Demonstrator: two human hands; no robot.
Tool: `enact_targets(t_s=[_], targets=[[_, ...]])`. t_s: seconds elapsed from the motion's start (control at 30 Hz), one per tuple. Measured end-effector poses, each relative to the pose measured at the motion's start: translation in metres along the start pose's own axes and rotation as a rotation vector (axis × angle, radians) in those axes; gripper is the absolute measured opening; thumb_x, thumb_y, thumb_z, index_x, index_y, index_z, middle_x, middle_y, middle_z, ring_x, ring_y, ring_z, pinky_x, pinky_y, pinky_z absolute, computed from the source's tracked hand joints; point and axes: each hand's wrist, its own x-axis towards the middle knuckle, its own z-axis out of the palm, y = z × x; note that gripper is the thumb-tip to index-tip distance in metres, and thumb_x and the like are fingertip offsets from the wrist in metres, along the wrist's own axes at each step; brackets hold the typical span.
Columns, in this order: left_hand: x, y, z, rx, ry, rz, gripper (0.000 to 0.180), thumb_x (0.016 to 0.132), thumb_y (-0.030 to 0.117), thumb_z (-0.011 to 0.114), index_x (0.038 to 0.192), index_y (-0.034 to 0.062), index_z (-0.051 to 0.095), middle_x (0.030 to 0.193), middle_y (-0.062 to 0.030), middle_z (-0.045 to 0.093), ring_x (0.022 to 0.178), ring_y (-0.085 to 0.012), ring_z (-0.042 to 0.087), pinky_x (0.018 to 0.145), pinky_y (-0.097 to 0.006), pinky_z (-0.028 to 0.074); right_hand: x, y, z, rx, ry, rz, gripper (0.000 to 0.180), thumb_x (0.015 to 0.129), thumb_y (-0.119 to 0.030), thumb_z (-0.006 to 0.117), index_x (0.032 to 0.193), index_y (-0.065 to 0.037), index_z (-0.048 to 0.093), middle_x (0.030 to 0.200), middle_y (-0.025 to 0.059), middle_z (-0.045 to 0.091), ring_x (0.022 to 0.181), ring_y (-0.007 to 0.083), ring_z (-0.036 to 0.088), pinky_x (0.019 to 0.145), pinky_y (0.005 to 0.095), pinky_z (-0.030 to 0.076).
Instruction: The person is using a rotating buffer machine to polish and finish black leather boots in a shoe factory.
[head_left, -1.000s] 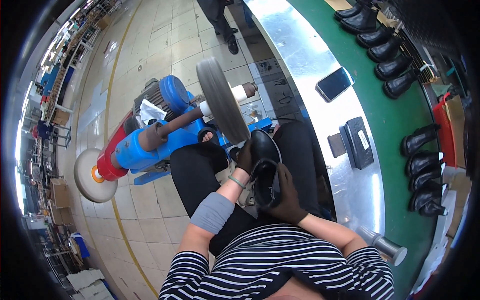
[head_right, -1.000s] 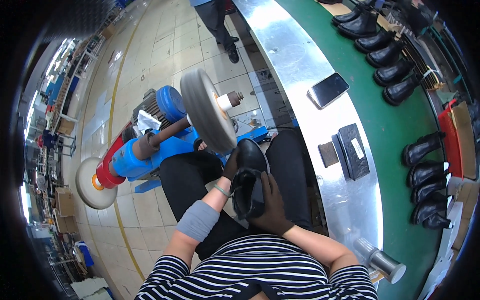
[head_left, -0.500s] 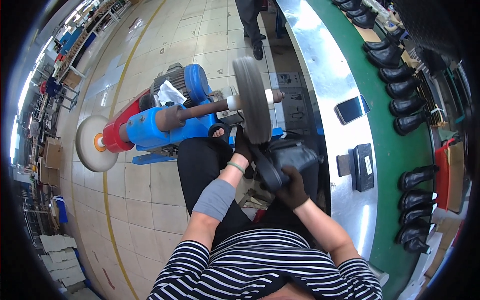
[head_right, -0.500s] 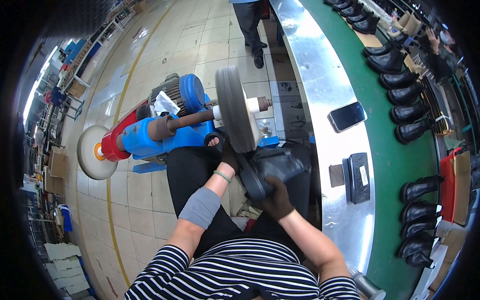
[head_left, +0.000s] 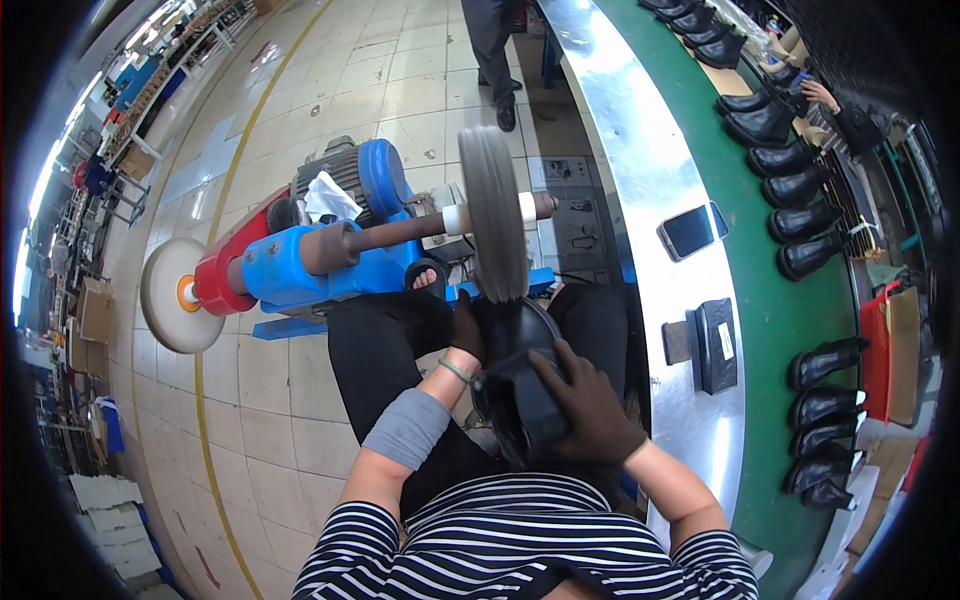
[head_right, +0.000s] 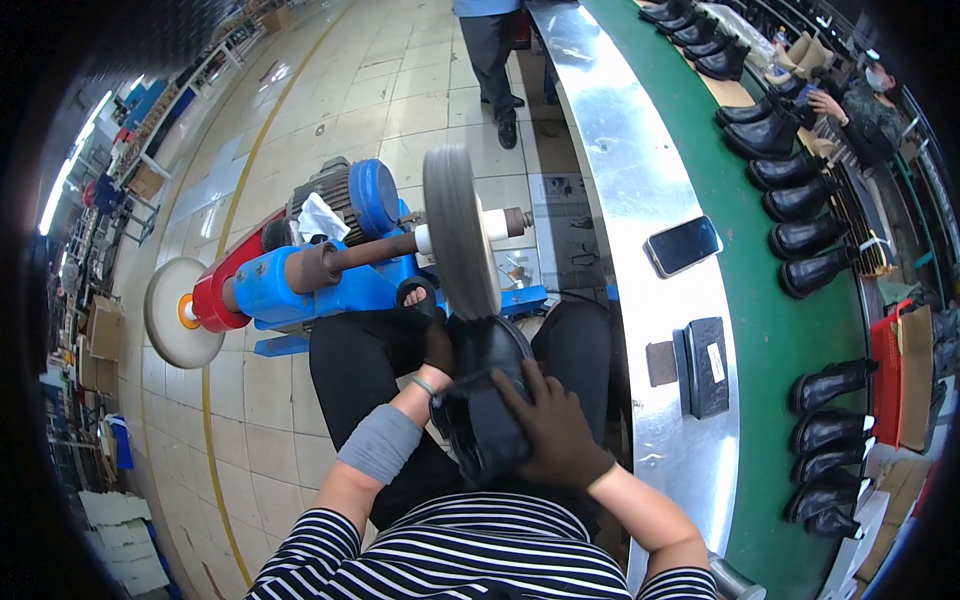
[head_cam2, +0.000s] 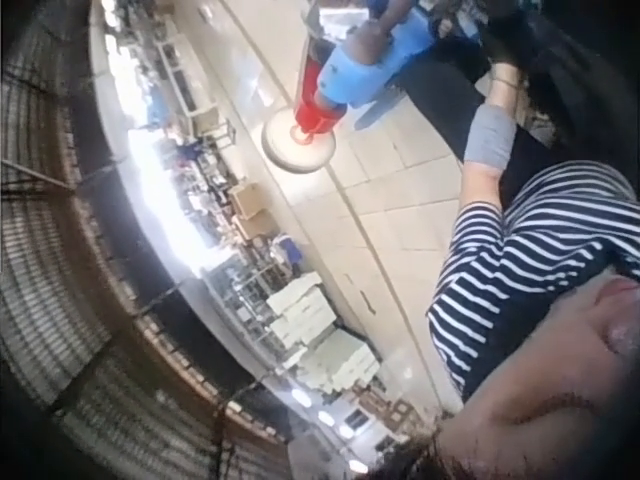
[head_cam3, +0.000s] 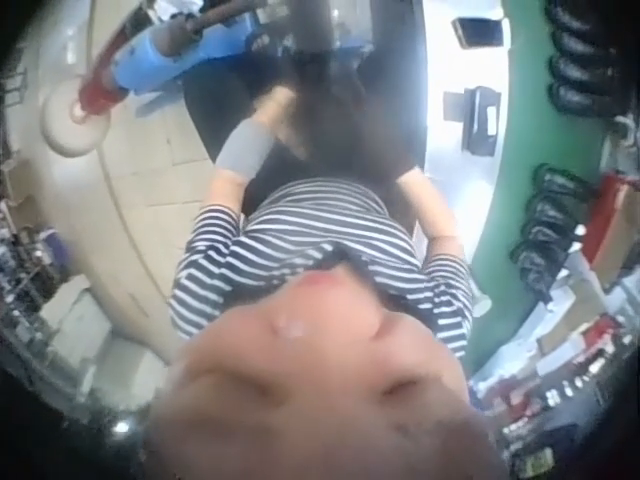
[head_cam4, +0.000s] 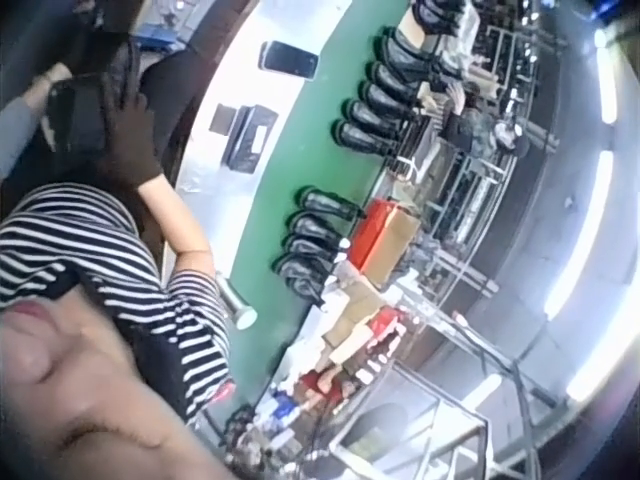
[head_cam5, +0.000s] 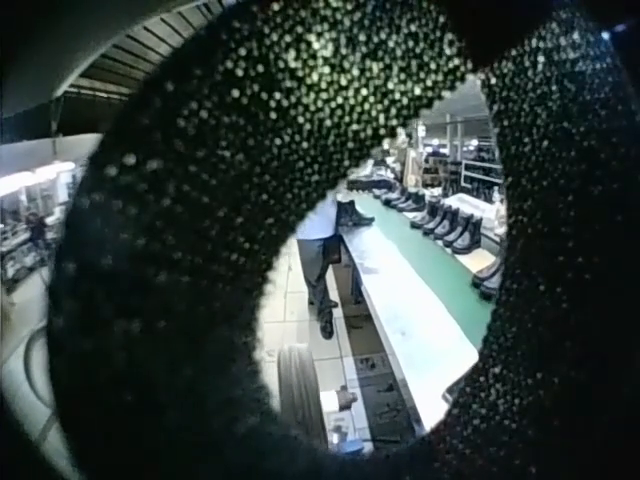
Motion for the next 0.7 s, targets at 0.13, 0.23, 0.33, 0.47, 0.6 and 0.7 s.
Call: enact_targets(t_s=[0.13, 0.23, 0.33, 0.47, 0.6, 0.7], targets=[[0.010, 0.035, -0.016, 0.281, 0.359, 0.277, 0.049, 0.095, 0.043, 0.035, 0.114, 0.0033, 0.056, 0.110, -0.0120, 0.060, 0.105, -0.0275, 0.056, 0.099, -0.041, 0.038, 0.075, 0.024, 0.019, 0.073, -0.085, -0.027, 0.109, 0.054, -0.026, 0.079, 0.145, -0.012, 0.022, 0.136, 0.0278, 0.033, 0.114, 0.0451, 0.044, 0.094, 0.0495, 0.039], [0.024, 0.059, -0.031, 0.396, 0.381, 0.496, 0.044, 0.095, 0.039, 0.037, 0.113, 0.0041, 0.057, 0.108, -0.0122, 0.060, 0.105, -0.0278, 0.054, 0.098, -0.041, 0.037, 0.104, 0.036, 0.039, 0.100, -0.112, -0.140, 0.108, 0.054, -0.024, 0.078, 0.145, -0.011, 0.021, 0.136, 0.0282, 0.033, 0.114, 0.0466, 0.044, 0.094, 0.0487, 0.041], [0.039, 0.053, -0.055, 0.402, 0.320, 0.522, 0.042, 0.095, 0.037, 0.037, 0.113, 0.0046, 0.057, 0.108, -0.0118, 0.060, 0.105, -0.0274, 0.054, 0.097, -0.040, 0.038, 0.083, 0.034, 0.052, 0.081, 0.025, -0.133, 0.108, 0.055, -0.025, 0.078, 0.145, -0.011, 0.021, 0.138, 0.0285, 0.030, 0.118, 0.0470, 0.042, 0.095, 0.0485, 0.041], [0.049, 0.014, -0.090, 0.412, 0.051, 0.403, 0.041, 0.095, 0.036, 0.036, 0.113, 0.0052, 0.056, 0.107, -0.0112, 0.060, 0.105, -0.0270, 0.053, 0.095, -0.040, 0.040, 0.030, 0.025, 0.051, 0.058, 0.051, 0.005, 0.104, 0.057, -0.024, 0.078, 0.145, -0.011, 0.023, 0.141, 0.0291, 0.027, 0.123, 0.0461, 0.039, 0.100, 0.0467, 0.037], [0.035, -0.013, -0.083, 1.023, -0.020, 0.440, 0.039, 0.095, 0.033, 0.036, 0.113, 0.0056, 0.056, 0.106, -0.0109, 0.060, 0.106, -0.0267, 0.053, 0.094, -0.039, 0.040, -0.013, 0.025, 0.046, 0.225, 0.203, 0.050, 0.103, 0.057, -0.024, 0.080, 0.144, -0.012, 0.027, 0.142, 0.0270, 0.028, 0.124, 0.0445, 0.039, 0.098, 0.0472, 0.037], [0.008, -0.023, -0.036, 1.109, -0.037, 0.488, 0.038, 0.095, 0.031, 0.036, 0.113, 0.0050, 0.057, 0.106, -0.0113, 0.061, 0.106, -0.0265, 0.054, 0.095, -0.039, 0.040, -0.045, 0.044, 0.039, 0.472, 0.338, 0.013, 0.087, 0.064, -0.017, 0.078, 0.140, -0.007, 0.035, 0.140, 0.0202, 0.037, 0.132, 0.0357, 0.035, 0.108, 0.0409, 0.031]])
